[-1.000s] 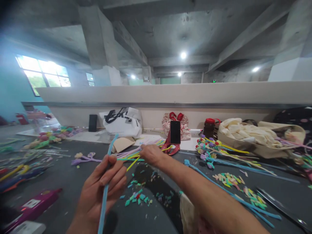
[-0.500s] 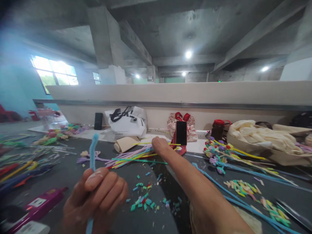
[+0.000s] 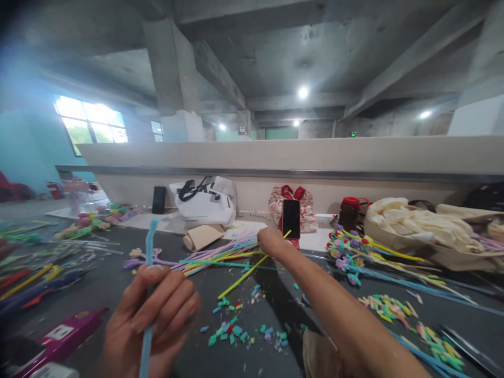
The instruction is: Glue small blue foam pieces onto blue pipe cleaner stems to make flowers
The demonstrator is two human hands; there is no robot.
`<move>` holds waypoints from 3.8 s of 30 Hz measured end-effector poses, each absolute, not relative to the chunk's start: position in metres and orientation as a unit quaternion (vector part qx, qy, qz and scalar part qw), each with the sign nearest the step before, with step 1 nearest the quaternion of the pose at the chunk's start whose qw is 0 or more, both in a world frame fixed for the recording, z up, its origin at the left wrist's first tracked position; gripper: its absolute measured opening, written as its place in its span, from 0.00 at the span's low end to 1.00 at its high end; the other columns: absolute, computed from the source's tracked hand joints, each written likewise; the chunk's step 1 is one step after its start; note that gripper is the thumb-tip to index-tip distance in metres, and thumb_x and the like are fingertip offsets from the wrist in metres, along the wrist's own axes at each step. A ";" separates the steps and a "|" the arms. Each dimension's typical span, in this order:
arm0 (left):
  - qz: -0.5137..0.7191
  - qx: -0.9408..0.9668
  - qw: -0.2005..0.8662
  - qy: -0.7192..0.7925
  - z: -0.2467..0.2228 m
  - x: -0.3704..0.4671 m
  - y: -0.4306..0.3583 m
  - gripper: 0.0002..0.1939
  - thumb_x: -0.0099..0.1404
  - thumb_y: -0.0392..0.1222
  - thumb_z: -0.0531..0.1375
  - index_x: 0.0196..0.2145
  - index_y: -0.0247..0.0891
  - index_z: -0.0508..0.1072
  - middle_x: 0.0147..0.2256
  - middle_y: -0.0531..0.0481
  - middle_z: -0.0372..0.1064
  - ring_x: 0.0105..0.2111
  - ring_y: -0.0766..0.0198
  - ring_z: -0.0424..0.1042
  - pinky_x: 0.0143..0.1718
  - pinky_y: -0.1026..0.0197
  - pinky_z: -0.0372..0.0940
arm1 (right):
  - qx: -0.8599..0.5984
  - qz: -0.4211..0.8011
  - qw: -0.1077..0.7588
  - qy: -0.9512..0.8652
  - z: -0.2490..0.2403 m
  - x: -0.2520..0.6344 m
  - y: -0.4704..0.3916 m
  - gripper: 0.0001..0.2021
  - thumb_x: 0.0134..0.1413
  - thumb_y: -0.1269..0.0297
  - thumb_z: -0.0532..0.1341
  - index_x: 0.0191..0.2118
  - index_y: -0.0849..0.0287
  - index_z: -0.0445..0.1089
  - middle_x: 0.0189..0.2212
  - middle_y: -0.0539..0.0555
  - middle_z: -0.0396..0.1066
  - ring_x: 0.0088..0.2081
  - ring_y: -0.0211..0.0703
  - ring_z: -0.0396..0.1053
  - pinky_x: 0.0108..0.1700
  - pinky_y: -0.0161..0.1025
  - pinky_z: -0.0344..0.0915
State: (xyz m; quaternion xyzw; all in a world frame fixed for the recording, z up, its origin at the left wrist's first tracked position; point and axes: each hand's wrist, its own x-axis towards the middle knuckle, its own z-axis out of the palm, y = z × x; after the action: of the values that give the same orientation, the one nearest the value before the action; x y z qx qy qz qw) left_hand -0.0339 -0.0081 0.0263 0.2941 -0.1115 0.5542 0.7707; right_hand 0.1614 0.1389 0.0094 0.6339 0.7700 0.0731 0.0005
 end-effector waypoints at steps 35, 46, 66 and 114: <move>0.546 0.179 0.775 0.261 -0.014 -0.026 0.014 0.13 0.56 0.47 0.57 0.27 0.32 0.71 0.10 0.61 0.49 0.09 0.78 0.45 0.10 0.74 0.42 | 0.591 -0.273 -0.228 0.724 -0.007 0.150 0.191 0.13 0.56 0.64 0.55 0.47 0.61 0.62 0.44 0.55 0.65 0.40 0.43 0.67 0.39 0.45 0.66; 0.528 0.156 0.799 0.242 -0.018 -0.027 0.013 0.13 0.56 0.48 0.57 0.27 0.33 0.70 0.10 0.61 0.49 0.08 0.78 0.47 0.10 0.74 0.43 | 0.501 -0.189 -0.032 0.844 0.005 0.150 0.142 0.10 0.54 0.65 0.56 0.41 0.63 0.66 0.38 0.52 0.69 0.33 0.39 0.68 0.32 0.38 0.67; 0.525 0.158 0.793 0.266 -0.019 -0.029 0.022 0.14 0.53 0.49 0.58 0.25 0.33 0.71 0.07 0.61 0.50 0.07 0.78 0.47 0.07 0.74 0.40 | 0.498 0.105 0.073 0.858 0.005 0.100 0.179 0.13 0.56 0.64 0.55 0.46 0.61 0.62 0.44 0.55 0.64 0.41 0.44 0.66 0.40 0.46 0.65; 0.532 0.171 0.784 0.271 -0.017 -0.025 0.018 0.15 0.56 0.49 0.55 0.25 0.33 0.70 0.08 0.61 0.49 0.07 0.77 0.45 0.09 0.72 0.39 | 0.396 -0.034 0.115 0.910 -0.016 0.041 0.146 0.12 0.56 0.64 0.55 0.44 0.62 0.64 0.42 0.54 0.66 0.38 0.42 0.67 0.38 0.44 0.66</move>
State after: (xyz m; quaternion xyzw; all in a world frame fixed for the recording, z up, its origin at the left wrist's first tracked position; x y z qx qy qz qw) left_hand -0.0252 0.0180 -0.0173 0.1712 0.2710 0.5319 0.7838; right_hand 0.0413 0.1461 -0.0163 0.3964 0.9103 -0.0341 0.1146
